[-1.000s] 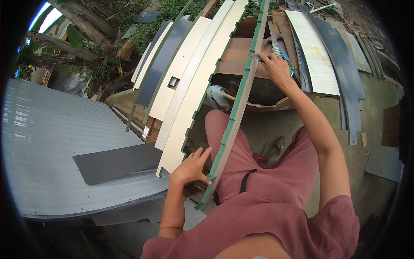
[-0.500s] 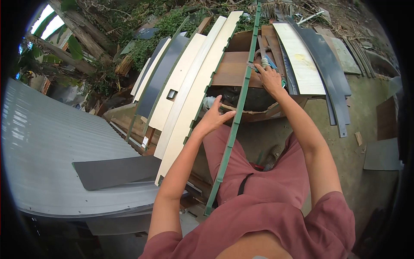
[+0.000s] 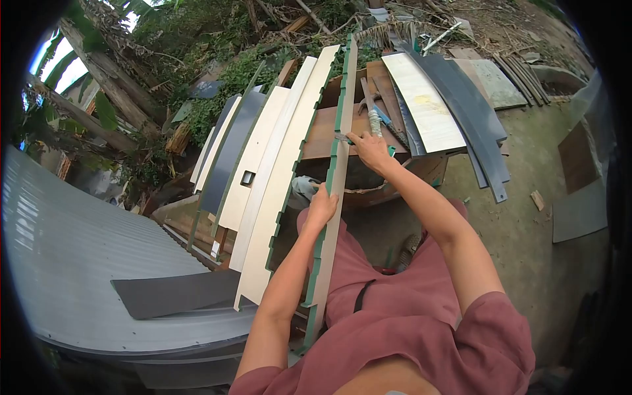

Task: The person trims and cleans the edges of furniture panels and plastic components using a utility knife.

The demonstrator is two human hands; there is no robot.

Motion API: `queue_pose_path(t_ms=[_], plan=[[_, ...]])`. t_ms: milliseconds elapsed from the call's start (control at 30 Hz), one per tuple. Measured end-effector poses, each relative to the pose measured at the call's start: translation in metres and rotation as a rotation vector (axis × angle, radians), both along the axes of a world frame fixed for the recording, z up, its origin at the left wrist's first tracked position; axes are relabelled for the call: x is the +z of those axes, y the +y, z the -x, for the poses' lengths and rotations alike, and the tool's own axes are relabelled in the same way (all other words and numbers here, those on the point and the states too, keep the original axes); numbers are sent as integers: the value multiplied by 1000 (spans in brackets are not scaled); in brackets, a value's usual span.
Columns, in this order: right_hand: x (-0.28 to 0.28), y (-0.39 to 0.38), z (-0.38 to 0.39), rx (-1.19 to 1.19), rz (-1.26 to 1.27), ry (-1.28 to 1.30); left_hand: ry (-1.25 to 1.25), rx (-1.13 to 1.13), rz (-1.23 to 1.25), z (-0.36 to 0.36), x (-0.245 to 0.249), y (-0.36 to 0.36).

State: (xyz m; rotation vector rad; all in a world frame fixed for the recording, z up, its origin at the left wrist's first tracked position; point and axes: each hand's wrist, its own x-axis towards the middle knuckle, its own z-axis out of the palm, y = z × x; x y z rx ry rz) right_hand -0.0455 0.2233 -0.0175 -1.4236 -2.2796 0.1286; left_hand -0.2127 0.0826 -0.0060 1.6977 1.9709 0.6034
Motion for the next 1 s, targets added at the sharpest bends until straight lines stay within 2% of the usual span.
queue_pose_path(t_ms=[33,133,300,433,567,633,700,833,1000], plan=[[2,-7,2,3,13,3,-70,5,22,4,4,-12],[10,-29,7,107,-48,-9,-79,-3,14,14,16,-49],[12,-63,13,275,-284,-39,-178,47,101,27,32,-110],[15,-87,11,364,-275,-55,-218,71,149,33,22,-143],[16,-91,8,366,-318,-129,-212,117,120,25,12,-153],[18,-87,6,365,-329,-151,-97,121,150,13,23,-151],[19,-82,5,317,-297,-34,-66,128,125,4,19,-153],[25,-71,0,278,-69,106,-4,125,84,-1,19,-153],[34,-73,-9,437,113,100,-41,128,86,2,21,-153]])
